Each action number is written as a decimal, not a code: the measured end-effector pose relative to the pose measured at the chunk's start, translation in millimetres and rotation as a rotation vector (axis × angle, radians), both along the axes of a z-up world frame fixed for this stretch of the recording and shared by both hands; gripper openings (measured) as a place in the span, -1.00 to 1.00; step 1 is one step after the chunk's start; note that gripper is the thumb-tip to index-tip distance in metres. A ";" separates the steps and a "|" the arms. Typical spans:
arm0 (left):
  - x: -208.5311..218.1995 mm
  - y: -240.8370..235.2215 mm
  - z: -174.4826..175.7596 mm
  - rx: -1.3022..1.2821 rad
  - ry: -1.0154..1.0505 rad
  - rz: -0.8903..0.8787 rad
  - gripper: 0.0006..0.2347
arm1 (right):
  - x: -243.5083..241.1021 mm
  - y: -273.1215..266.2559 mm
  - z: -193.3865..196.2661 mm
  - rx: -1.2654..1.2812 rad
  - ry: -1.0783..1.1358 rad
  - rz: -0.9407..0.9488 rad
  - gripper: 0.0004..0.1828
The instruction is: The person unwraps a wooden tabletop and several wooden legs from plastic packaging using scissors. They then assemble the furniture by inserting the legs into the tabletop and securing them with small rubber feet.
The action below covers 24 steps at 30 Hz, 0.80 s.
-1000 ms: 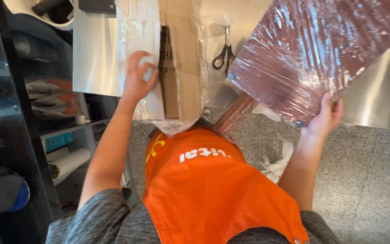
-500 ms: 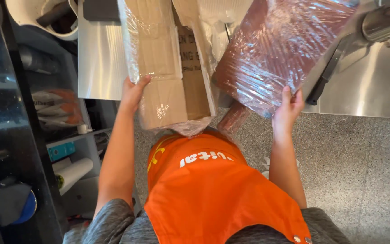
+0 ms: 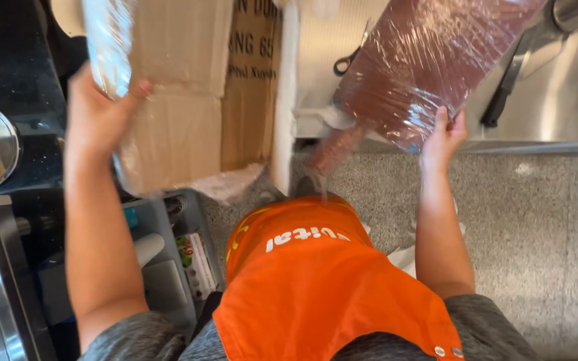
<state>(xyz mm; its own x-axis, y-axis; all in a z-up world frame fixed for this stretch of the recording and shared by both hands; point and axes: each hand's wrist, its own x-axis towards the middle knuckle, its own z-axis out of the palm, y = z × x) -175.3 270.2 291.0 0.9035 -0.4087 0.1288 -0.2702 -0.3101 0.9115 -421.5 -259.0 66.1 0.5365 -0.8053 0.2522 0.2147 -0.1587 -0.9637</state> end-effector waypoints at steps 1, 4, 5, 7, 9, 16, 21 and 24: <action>6.9 4.7 -4.3 0.001 0.005 -0.010 -0.66 | -1.2 5.1 -3.2 0.001 0.005 -0.010 -0.82; 23.7 15.2 -14.3 0.031 -0.071 -0.029 -0.70 | 3.4 15.1 -16.9 -0.092 0.071 -0.060 -0.87; 24.9 18.3 -19.0 0.037 -0.106 -0.034 -0.72 | 5.1 17.4 -24.8 -0.081 0.065 -0.085 -0.88; 24.2 21.8 -24.3 0.042 -0.140 -0.053 -0.74 | 5.5 21.1 -35.9 -0.071 0.060 -0.126 -0.90; 21.4 20.2 -25.6 -0.042 -0.062 -0.023 -0.71 | 2.6 21.7 -41.1 0.005 -0.027 -0.116 -0.84; -2.4 22.3 -80.8 -0.076 -0.049 0.032 -0.65 | -14.2 11.5 -77.4 0.392 -0.036 -0.290 -0.68; -2.6 -20.8 -106.7 0.261 -0.148 0.066 -0.68 | -43.0 28.8 -37.3 0.418 -0.116 -0.155 -0.60; 40.0 -53.9 -109.4 0.285 -0.117 -0.019 -0.65 | -71.2 17.9 -71.1 0.376 -0.082 -0.194 -0.67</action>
<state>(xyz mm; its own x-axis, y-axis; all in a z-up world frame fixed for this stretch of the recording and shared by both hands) -135.3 216.3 181.5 0.8812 -0.4599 0.1093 -0.3764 -0.5430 0.7506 -492.6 -241.2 -4.9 0.3569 -0.9331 -0.0428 0.2939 0.1557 -0.9431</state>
